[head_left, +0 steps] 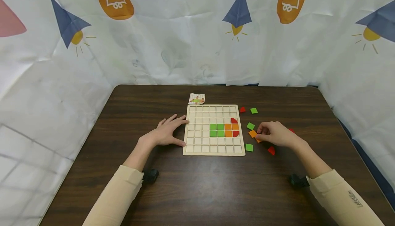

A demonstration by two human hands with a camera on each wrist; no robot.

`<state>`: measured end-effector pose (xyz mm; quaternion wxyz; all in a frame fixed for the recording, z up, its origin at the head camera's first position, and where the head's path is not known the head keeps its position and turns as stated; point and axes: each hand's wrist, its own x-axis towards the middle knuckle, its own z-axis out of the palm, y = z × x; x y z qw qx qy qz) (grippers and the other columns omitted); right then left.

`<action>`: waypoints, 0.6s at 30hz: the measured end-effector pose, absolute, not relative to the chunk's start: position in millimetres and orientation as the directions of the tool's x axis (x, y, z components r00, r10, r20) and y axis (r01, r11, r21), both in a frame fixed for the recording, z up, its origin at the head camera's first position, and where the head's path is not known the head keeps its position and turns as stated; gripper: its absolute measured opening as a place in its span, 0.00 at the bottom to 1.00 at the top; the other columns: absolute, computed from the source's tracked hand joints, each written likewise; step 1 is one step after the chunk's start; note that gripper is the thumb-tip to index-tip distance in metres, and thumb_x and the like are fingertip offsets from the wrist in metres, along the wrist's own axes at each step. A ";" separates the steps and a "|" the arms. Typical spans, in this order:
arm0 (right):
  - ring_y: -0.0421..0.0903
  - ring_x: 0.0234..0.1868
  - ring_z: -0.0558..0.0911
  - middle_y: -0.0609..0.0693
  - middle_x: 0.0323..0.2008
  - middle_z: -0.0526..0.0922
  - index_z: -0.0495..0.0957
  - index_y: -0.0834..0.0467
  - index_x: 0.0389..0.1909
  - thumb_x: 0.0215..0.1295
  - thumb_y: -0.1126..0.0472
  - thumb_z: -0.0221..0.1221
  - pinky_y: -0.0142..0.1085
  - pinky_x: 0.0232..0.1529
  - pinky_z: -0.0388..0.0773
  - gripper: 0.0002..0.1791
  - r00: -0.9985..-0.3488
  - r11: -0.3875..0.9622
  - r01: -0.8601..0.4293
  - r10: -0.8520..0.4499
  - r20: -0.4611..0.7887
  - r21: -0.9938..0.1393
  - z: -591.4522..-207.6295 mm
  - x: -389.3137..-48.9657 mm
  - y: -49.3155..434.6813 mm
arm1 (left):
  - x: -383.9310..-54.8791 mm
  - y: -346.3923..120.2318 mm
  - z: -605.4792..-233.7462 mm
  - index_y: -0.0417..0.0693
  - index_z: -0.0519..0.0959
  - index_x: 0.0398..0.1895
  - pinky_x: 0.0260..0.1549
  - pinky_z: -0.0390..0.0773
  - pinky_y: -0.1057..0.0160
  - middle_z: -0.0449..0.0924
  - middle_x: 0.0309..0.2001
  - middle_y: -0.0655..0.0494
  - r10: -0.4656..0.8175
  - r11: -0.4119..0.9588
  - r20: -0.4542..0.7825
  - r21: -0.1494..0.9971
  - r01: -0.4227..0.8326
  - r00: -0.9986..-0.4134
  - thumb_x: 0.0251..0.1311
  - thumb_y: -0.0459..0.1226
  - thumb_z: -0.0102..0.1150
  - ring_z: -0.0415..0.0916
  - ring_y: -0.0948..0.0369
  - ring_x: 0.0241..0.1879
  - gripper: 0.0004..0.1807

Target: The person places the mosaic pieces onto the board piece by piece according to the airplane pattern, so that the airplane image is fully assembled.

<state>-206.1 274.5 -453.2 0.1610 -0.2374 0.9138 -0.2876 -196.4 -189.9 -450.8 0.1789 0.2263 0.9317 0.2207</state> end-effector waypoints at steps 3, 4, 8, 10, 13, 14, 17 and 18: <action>0.43 0.24 0.73 0.44 0.25 0.76 0.79 0.58 0.41 0.63 0.53 0.73 0.34 0.26 0.70 0.16 -0.826 0.728 -0.340 -0.533 -0.181 -0.595 -452.0 -205.9 274.1 | -196.1 -189.9 -450.9 0.56 0.62 0.80 0.71 0.36 0.32 0.46 0.82 0.52 0.500 0.801 -0.234 0.489 0.344 -0.834 0.55 0.58 0.75 0.34 0.47 0.81 0.52; 0.43 0.24 0.73 0.45 0.24 0.76 0.79 0.58 0.42 0.61 0.53 0.74 0.34 0.26 0.70 0.18 -0.821 0.731 -0.338 -0.537 -0.194 -0.593 -451.3 -205.9 274.0 | -196.0 -189.9 -450.9 0.56 0.61 0.80 0.71 0.36 0.32 0.46 0.82 0.52 0.499 0.802 -0.235 0.488 0.343 -0.834 0.55 0.58 0.75 0.34 0.47 0.81 0.52; 0.43 0.22 0.73 0.46 0.23 0.75 0.77 0.59 0.45 0.58 0.55 0.76 0.35 0.25 0.70 0.22 -0.809 0.747 -0.334 -0.540 -0.233 -0.575 -449.1 -205.9 273.0 | -196.1 -189.5 -450.6 0.57 0.61 0.80 0.72 0.36 0.32 0.46 0.82 0.53 0.496 0.806 -0.236 0.482 0.342 -0.836 0.54 0.58 0.75 0.34 0.47 0.81 0.52; 0.43 0.22 0.73 0.46 0.23 0.75 0.77 0.59 0.45 0.59 0.56 0.76 0.36 0.24 0.70 0.21 -0.812 0.756 -0.327 -0.532 -0.241 -0.567 -448.6 -206.0 272.4 | -196.4 -189.0 -450.4 0.57 0.62 0.80 0.72 0.37 0.32 0.46 0.82 0.53 0.496 0.806 -0.234 0.482 0.343 -0.836 0.54 0.58 0.75 0.34 0.47 0.81 0.52; 0.43 0.21 0.73 0.46 0.23 0.75 0.78 0.60 0.45 0.61 0.59 0.74 0.36 0.24 0.70 0.17 -0.816 0.760 -0.323 -0.525 -0.240 -0.563 -448.7 -206.4 271.8 | -196.7 -188.5 -450.2 0.56 0.62 0.80 0.72 0.37 0.32 0.46 0.82 0.52 0.498 0.806 -0.234 0.481 0.346 -0.835 0.54 0.58 0.75 0.34 0.47 0.81 0.52; 0.43 0.21 0.73 0.46 0.23 0.75 0.78 0.60 0.45 0.62 0.59 0.73 0.36 0.25 0.70 0.16 -0.817 0.760 -0.323 -0.525 -0.239 -0.564 -448.8 -206.5 271.8 | -196.7 -188.4 -450.2 0.56 0.62 0.80 0.72 0.37 0.32 0.46 0.82 0.52 0.498 0.806 -0.235 0.480 0.346 -0.835 0.54 0.58 0.75 0.34 0.47 0.81 0.52; 0.43 0.22 0.73 0.45 0.23 0.75 0.78 0.60 0.45 0.63 0.61 0.71 0.36 0.25 0.71 0.15 -0.815 0.753 -0.328 -0.531 -0.233 -0.570 -449.2 -206.8 272.1 | -196.7 -188.5 -450.1 0.57 0.62 0.80 0.72 0.37 0.32 0.46 0.82 0.52 0.497 0.809 -0.240 0.477 0.345 -0.834 0.54 0.58 0.75 0.34 0.47 0.81 0.52; 0.43 0.22 0.72 0.45 0.23 0.75 0.78 0.60 0.45 0.64 0.61 0.71 0.36 0.25 0.71 0.15 -0.814 0.751 -0.329 -0.533 -0.230 -0.572 -449.1 -206.9 272.2 | -196.7 -188.6 -450.1 0.57 0.62 0.80 0.72 0.37 0.32 0.46 0.82 0.52 0.496 0.809 -0.241 0.476 0.344 -0.834 0.54 0.58 0.75 0.34 0.47 0.81 0.52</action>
